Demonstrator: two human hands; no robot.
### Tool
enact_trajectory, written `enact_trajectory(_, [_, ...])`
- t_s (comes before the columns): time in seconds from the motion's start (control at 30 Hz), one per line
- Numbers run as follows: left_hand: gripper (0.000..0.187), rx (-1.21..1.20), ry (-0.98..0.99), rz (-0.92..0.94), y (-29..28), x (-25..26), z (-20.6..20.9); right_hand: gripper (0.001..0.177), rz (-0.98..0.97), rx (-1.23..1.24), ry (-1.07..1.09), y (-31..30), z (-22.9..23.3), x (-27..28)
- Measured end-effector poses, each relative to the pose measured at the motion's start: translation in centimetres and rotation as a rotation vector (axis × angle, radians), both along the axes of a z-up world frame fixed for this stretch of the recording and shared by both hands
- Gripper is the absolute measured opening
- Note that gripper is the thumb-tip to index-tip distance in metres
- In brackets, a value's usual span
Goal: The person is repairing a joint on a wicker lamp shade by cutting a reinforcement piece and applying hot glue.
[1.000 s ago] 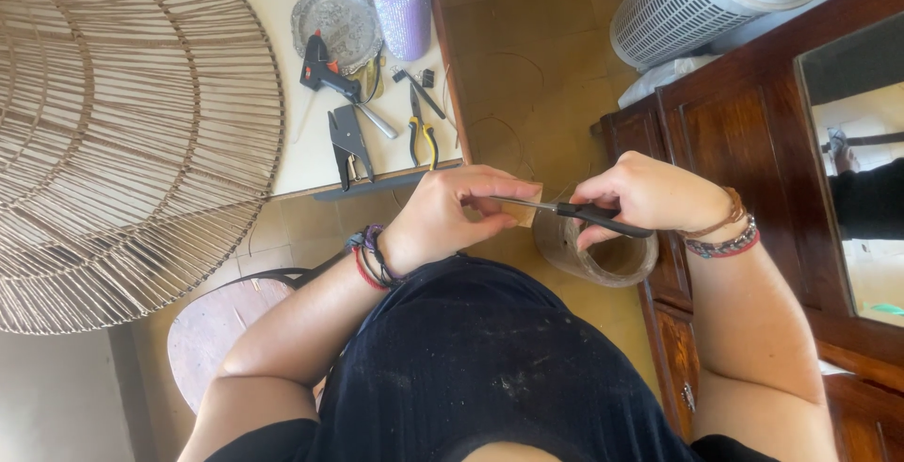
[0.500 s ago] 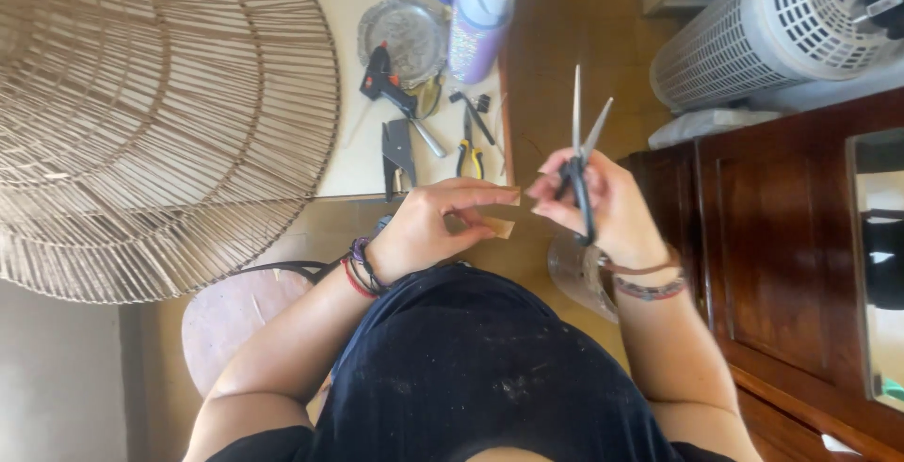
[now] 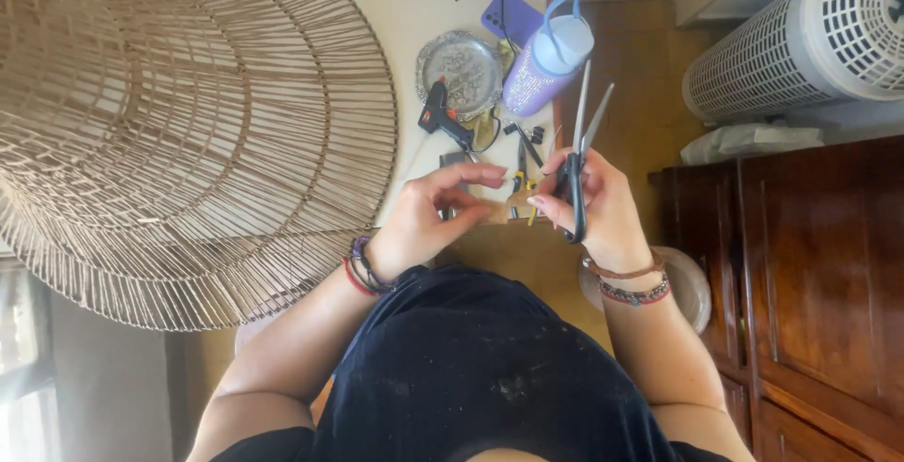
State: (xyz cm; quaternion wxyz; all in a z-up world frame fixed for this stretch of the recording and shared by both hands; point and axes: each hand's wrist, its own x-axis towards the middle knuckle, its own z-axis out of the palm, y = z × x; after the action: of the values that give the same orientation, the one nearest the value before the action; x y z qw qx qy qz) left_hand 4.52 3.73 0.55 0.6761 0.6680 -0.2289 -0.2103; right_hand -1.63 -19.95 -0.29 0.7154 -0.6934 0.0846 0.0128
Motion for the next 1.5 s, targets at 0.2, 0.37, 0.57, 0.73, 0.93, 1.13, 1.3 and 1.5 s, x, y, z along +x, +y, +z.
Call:
enact_trajectory(0.2, [0.02, -0.012, 0.031, 0.115, 0.0, 1.9, -2.3, 0.037, -0.082, -0.029, 0.029, 1.8, 1.1, 0.6])
enact_trajectory(0.37, [0.018, -0.024, 0.196, 0.099, -0.5, 2.4, -2.8, 0.037, -0.176, -0.078, 0.025, 0.9, 0.2, 0.4])
enact_trajectory(0.57, [0.054, 0.054, 0.345, 0.054, -1.4, 2.6, -2.0, 0.034, -0.584, -0.83, 0.007, -6.1, -6.9, -1.3])
enact_trajectory(0.73, [0.054, 0.083, 0.349, 0.027, -2.6, 3.2, -3.2, 0.052, -0.583, -1.057, 0.109, -6.9, -10.2, -3.4])
enact_trajectory(0.93, [0.023, 0.067, 0.443, 0.105, -2.4, 4.9, -14.2, 0.046, 0.022, -1.056, 0.382, -3.5, -20.0, -4.3])
enact_trajectory(1.13, [0.012, 0.188, 0.665, 0.337, -0.9, 4.8, -23.7, 0.044, 0.168, -1.135, 0.57, 2.8, -29.4, -1.4])
enact_trajectory(1.3, [0.011, 0.389, 0.584, 0.29, -1.7, 5.6, -27.6, 0.027, 0.013, -1.129, 0.64, 4.5, -30.7, 1.4])
enact_trajectory(1.5, [0.012, 0.783, 0.424, 0.16, -0.7, 7.1, -30.2, 0.023, -0.04, -1.247, 0.495, 5.0, -33.2, 2.2])
